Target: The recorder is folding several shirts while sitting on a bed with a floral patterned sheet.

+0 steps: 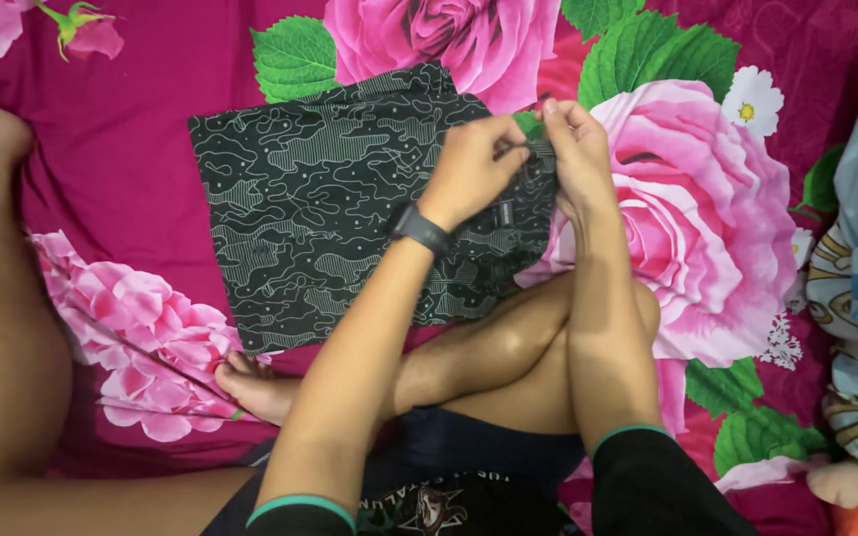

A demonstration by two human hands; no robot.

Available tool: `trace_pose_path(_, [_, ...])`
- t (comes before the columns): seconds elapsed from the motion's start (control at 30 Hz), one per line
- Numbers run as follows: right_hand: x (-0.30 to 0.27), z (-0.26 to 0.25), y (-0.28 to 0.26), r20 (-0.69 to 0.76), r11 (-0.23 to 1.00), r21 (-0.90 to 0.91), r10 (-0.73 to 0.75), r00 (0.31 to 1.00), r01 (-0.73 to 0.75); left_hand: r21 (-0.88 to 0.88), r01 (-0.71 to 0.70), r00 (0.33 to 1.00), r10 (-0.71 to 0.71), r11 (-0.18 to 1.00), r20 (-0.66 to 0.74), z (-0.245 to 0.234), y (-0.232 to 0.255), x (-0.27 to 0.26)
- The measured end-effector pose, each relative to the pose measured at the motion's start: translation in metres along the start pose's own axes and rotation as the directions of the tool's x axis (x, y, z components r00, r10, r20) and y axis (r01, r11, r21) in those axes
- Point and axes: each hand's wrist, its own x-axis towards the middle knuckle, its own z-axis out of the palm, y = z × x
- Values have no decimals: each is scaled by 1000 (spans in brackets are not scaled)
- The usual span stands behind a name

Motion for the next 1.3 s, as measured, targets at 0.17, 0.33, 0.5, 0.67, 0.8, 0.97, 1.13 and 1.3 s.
trace_pose_path(0.17, [-2, 6, -5, 65, 991, -95, 105, 992, -98, -68, -35, 998, 39, 997, 55, -20, 8, 5])
trace_pose_path(0.33, [-8, 23, -28, 68, 972, -60, 230, 971, -227, -546, 117, 972, 16, 830, 234, -14, -24, 9])
trace_pose_path(0.5, [-2, 10, -12, 177, 945, -69, 327, 928, -320, -474, 258, 966, -215, 842, 144, -13, -38, 12])
trace_pose_path(0.67, [-12, 8, -19, 231, 972, -236, 42, 972, 14, -382, 379, 924, -368, 843, 105, -11, -48, 13])
trace_pose_path(0.8, [-41, 40, -49, 426, 563, -696, -176, 888, 446, -471, 329, 938, -340, 818, 65, -1, -67, 15])
trace_pose_path(0.97, [-37, 18, -29, 203, 639, -734, -114, 972, 229, 155, -48, 998, 52, 987, -18, -35, 14, -21])
trace_pose_path(1.13, [-32, 14, -23, 172, 751, -637, -82, 982, 175, 783, -355, 879, 467, 511, 94, -46, 28, -56])
trace_pose_path(1.3, [-28, 7, -17, 178, 747, -644, -65, 982, 166, 803, -322, 895, 438, 502, 85, -42, 10, -75])
